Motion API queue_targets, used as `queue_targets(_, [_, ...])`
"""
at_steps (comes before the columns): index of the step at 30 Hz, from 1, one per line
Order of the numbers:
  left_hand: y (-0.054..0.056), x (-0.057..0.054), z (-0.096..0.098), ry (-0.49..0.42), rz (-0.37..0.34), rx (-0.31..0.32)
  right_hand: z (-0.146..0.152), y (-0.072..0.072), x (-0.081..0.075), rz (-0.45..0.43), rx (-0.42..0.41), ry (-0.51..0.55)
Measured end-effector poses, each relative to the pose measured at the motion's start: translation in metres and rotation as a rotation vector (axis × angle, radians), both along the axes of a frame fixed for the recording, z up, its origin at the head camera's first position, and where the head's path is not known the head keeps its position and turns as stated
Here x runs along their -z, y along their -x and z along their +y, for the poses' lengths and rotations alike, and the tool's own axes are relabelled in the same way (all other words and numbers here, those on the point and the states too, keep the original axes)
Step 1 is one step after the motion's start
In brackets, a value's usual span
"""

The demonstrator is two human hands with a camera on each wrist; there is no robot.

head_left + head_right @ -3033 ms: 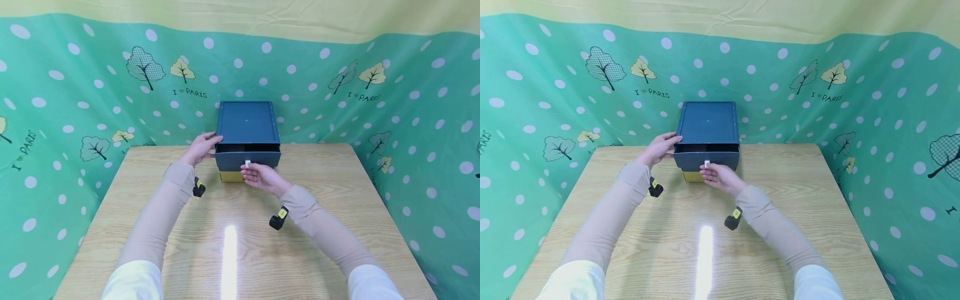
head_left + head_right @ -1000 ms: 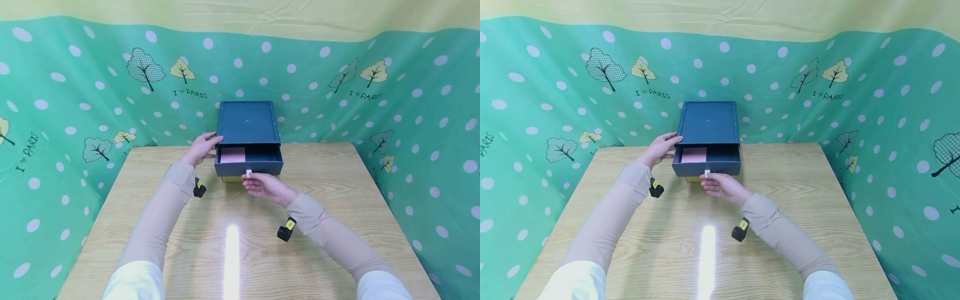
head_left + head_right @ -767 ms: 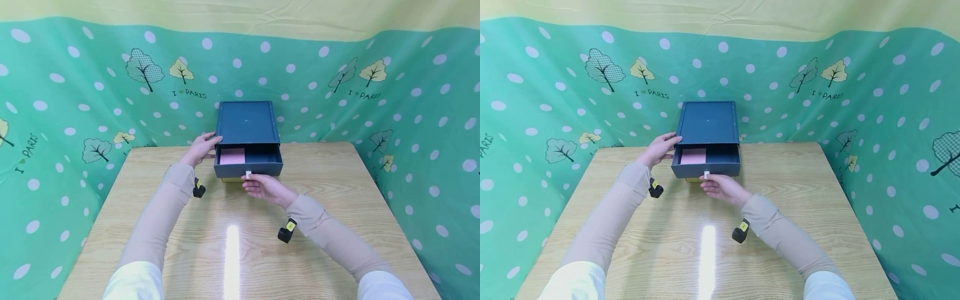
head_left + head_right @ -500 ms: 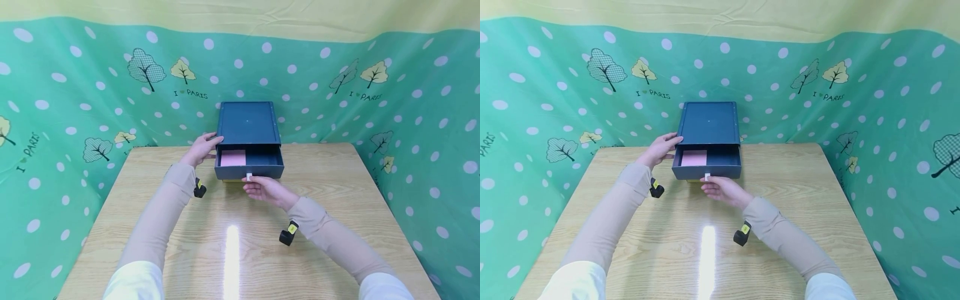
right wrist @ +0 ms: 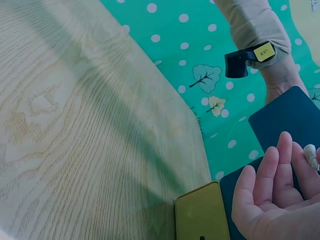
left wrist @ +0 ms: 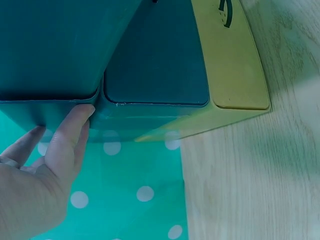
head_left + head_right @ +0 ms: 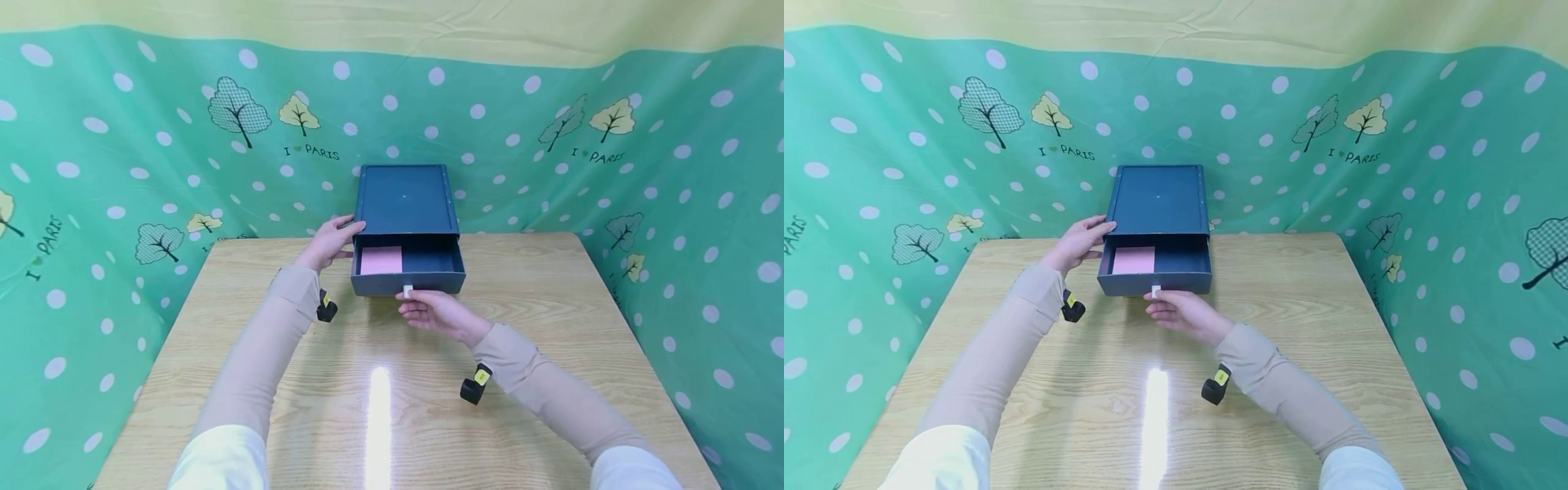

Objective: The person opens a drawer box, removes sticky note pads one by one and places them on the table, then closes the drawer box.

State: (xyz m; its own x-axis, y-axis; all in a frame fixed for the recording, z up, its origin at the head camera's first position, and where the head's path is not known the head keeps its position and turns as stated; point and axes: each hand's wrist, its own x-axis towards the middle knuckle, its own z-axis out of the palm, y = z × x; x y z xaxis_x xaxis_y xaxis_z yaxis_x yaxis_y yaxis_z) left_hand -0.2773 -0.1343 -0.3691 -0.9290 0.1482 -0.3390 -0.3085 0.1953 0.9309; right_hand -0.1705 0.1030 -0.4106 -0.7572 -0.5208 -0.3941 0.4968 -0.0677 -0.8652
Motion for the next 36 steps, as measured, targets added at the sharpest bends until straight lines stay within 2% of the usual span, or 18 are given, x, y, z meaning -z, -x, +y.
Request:
queue_targets(7, [-0.001,-0.001,-0.001,-0.002,0.003,0.005,0.001,-0.003,0.000,0.040,-0.019,-0.057])
queue_targets(16, [0.001,-0.001,0.001,-0.028,0.008,-0.001,0.004,-0.007,0.000,0.100,-0.038,-0.079])
queue_targets(27, [0.001,0.003,0.002,-0.038,0.014,0.001,0.005,-0.013,-0.001,0.099,-0.025,-0.070])
queue_targets(30, [-0.001,-0.001,0.001,-0.048,0.002,0.008,0.005,-0.014,-0.001,0.095,-0.021,-0.058])
queue_targets(36, [-0.010,-0.015,0.002,-0.050,-0.010,0.022,0.004,-0.015,-0.002,0.089,-0.024,-0.037])
